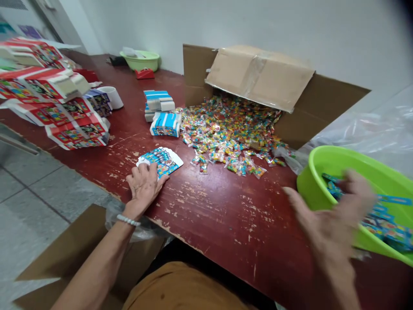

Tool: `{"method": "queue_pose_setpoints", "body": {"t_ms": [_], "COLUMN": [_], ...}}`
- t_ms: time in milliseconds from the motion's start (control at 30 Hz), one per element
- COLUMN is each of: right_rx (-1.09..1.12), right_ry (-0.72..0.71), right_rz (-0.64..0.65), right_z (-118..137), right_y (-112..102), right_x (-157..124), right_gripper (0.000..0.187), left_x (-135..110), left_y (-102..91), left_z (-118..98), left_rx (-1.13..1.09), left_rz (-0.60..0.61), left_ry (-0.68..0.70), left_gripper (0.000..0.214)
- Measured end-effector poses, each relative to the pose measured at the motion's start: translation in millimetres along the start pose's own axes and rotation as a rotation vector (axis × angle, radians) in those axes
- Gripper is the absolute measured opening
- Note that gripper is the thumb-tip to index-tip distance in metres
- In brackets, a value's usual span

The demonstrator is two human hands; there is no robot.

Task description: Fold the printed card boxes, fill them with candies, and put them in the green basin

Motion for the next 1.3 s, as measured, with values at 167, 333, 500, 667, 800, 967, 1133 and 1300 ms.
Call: {"method": "queue_pose_setpoints", "body": {"t_ms": [167, 333, 500, 667, 800, 967, 1133, 1300], "right_rx": [0.451, 0.862, 0.963, 1.101, 1.336, 1.329, 1.478, 1.565], "right_ry": [0.024, 0.272, 0.439, 0.736, 0.903, 0.702, 0.643, 0.738], "right_rz": [0.375, 0.802, 0.923, 0.904, 0.784, 0.933, 1.141, 1.037], "right_z": [99.1, 147.1, 150.6, 148.5, 147.3, 160.1, 180.1, 172.1], "right_y": [93.2, 164.0, 192.6, 209.3, 205.7, 177.3, 153.7, 149.9], "right_x": [-51.1, -101.9, -120.2, -125.0, -112.9, -97.7, -105.4, -107.4], "right_gripper": [0.064, 0.054, 0.045, 0.060, 0.049, 0.026, 0.040, 0.065], "left_x": [6.2, 10.0, 12.5, -10.4, -62.4, -122.3, -133.6, -123.8], "left_y": [-0.8, -0.7, -2.7, 9.1, 17.2, -6.8, -12.4, -8.9], "left_z": [-5.2, -0.4, 10.8, 5.1, -43.4, -113.8, -131.4, -124.3], "left_rx": [-0.022, -0.059, -0.316, -1.008, -1.368, -1.755, -1.849, -1.847], "left_rz": [0.071, 0.053, 0.004, 0.102, 0.455, 1.132, 1.225, 0.988], "left_ry": [0.028, 0.024, -0.054, -0.220, -0.192, 0.064, 0.082, -0.001], "left_gripper": [0.058, 0.060, 0.056, 0.031, 0.038, 0.054, 0.047, 0.037]}}
Point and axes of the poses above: each hand's wrist, its own x-axis towards the middle knuckle, its own y-axis out of the palm, z = x × y, the point moved 10 cm from there along x, towards the middle knuckle, and after that the axes turned 1 degree about -z, right-handed, at the moved point
